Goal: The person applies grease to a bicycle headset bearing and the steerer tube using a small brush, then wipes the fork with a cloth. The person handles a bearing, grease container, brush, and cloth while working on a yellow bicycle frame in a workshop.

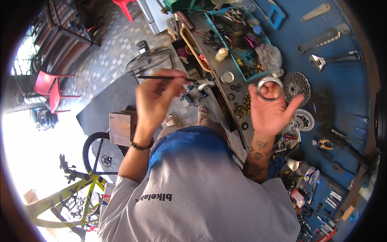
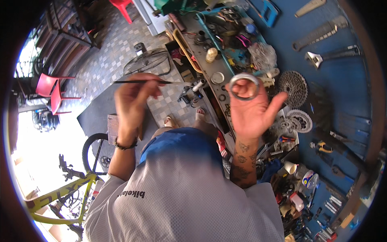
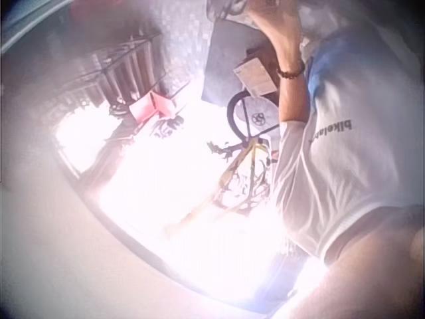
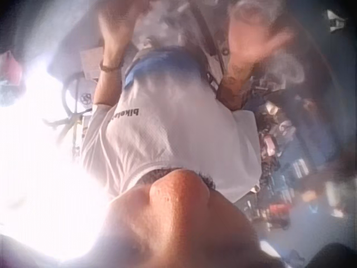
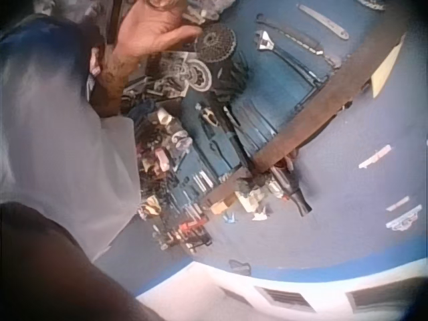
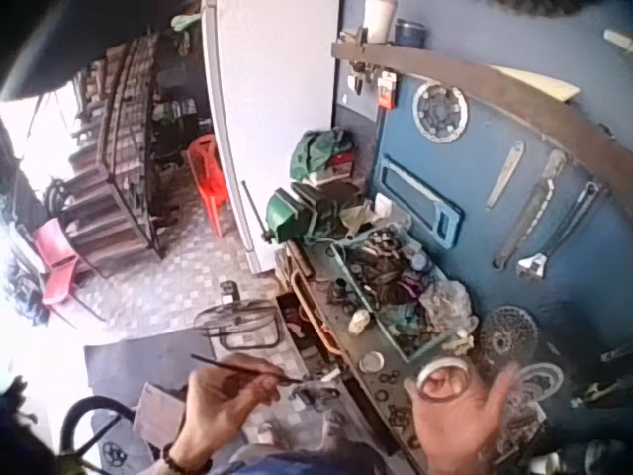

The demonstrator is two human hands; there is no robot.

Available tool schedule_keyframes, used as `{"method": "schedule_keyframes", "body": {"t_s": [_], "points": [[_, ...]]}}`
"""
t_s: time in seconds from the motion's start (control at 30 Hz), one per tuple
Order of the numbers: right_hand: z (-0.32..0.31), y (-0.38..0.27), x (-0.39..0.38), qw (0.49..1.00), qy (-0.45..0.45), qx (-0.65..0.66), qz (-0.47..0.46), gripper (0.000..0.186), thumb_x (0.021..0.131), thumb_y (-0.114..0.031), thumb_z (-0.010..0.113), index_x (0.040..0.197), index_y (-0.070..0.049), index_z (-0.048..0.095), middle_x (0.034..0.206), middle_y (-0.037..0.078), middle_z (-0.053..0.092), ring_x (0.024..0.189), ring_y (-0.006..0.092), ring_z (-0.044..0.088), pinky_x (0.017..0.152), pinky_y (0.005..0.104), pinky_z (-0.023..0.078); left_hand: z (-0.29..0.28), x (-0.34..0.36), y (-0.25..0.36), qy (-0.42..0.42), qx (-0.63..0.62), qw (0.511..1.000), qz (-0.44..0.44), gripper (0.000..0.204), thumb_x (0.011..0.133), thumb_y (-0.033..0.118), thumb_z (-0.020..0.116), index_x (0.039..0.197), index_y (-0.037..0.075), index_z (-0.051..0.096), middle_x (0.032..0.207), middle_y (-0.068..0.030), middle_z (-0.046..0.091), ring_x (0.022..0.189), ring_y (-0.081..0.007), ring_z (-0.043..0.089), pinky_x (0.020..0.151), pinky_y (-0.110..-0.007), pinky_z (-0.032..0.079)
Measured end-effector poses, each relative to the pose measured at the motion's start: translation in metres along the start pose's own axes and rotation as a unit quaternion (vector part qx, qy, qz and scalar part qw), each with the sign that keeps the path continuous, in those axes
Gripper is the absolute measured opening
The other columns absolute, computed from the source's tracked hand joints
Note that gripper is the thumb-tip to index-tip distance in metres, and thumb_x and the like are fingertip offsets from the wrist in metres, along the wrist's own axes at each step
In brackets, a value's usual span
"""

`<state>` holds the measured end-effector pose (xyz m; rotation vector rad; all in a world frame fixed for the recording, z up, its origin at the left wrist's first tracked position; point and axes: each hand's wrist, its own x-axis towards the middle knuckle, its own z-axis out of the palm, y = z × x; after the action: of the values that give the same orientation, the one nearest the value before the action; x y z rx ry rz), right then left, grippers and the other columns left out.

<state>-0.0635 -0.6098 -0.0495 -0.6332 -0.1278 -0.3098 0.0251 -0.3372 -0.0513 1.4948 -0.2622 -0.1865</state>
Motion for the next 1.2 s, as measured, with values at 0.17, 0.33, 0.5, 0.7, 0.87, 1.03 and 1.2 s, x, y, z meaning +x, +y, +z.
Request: {"method": "schedule_keyframes", "body": {"t_s": [0.17, 0.33, 0.5, 0.7, 0.87, 1.03, 1.2], "points": [[-0.031, -0.052, -0.029, 0.993, 0.090, -0.041, -0.070, 0.079, 0.101, -0.075, 0.037, 0.099, -0.003, 0.068, 0.116, 0.010, 0.069, 0.103, 0.0196, 0.060, 0.104, 0.0455, 0.037, 0.088, 0.031, -0.104, -0.080, 0.182, 0.980, -0.004, 0.017, 0.095, 0.012, 0.073, 0.108, 0.003, 0.079, 0.100, -0.0103, 0.078, 0.080, -0.0170, 0.075, 0.068, -0.029, 0.057], [-0.059, -0.071, -0.056, 0.988, 0.111, -0.066, -0.085, 0.078, 0.101, -0.074, 0.038, 0.103, -0.003, 0.068, 0.117, 0.010, 0.068, 0.105, 0.0206, 0.061, 0.110, 0.0503, 0.035, 0.129, 0.051, -0.165, -0.032, 0.162, 0.985, -0.060, 0.020, 0.096, 0.013, 0.071, 0.108, -0.001, 0.077, 0.086, -0.0146, 0.078, 0.073, -0.0179, 0.075, 0.068, -0.030, 0.057], [-0.084, -0.080, -0.066, 0.990, 0.110, -0.055, -0.075, 0.082, 0.102, -0.074, 0.033, 0.114, -0.001, 0.067, 0.118, 0.010, 0.068, 0.106, 0.0218, 0.062, 0.113, 0.0534, 0.033, 0.143, 0.058, -0.195, 0.009, 0.171, 0.981, -0.087, 0.025, 0.098, 0.019, 0.072, 0.112, -0.001, 0.077, 0.082, -0.0072, 0.077, 0.069, -0.0072, 0.067, 0.064, -0.025, 0.052], [-0.101, -0.095, -0.058, 0.989, 0.112, -0.061, -0.073, 0.083, 0.102, -0.075, 0.032, 0.116, 0.000, 0.066, 0.119, 0.011, 0.068, 0.108, 0.0222, 0.062, 0.114, 0.0532, 0.033, 0.150, 0.054, -0.207, 0.014, 0.232, 0.970, -0.065, 0.027, 0.097, 0.021, 0.073, 0.107, -0.003, 0.078, 0.080, -0.0080, 0.078, 0.071, -0.0077, 0.069, 0.066, -0.025, 0.053], [-0.103, -0.100, -0.045, 0.990, 0.099, -0.075, -0.069, 0.083, 0.102, -0.075, 0.031, 0.115, 0.000, 0.066, 0.119, 0.011, 0.068, 0.109, 0.0218, 0.062, 0.115, 0.0523, 0.033, 0.152, 0.055, -0.209, 0.009, 0.258, 0.964, -0.063, 0.027, 0.097, 0.022, 0.073, 0.108, -0.002, 0.078, 0.084, -0.0086, 0.079, 0.072, -0.0093, 0.071, 0.066, -0.026, 0.055], [-0.096, -0.087, -0.031, 0.996, 0.084, 0.030, -0.029, 0.078, 0.102, -0.072, 0.038, 0.110, -0.001, 0.068, 0.117, 0.010, 0.069, 0.104, 0.0204, 0.062, 0.109, 0.0476, 0.037, 0.144, 0.056, -0.151, 0.057, 0.199, 0.971, -0.117, 0.023, 0.097, 0.019, 0.072, 0.105, -0.001, 0.078, 0.083, -0.0104, 0.078, 0.072, -0.0115, 0.069, 0.068, -0.028, 0.055], [-0.078, -0.064, -0.015, 0.977, 0.112, 0.178, 0.047, 0.067, 0.103, -0.067, 0.044, 0.099, -0.004, 0.067, 0.106, 0.006, 0.067, 0.098, 0.0172, 0.060, 0.096, 0.0396, 0.039, 0.137, 0.030, -0.029, 0.060, -0.110, 0.992, 0.020, 0.025, 0.103, 0.013, 0.066, 0.116, -0.009, 0.069, 0.095, -0.0187, 0.077, 0.074, -0.0139, 0.067, 0.070, -0.027, 0.056]]}}
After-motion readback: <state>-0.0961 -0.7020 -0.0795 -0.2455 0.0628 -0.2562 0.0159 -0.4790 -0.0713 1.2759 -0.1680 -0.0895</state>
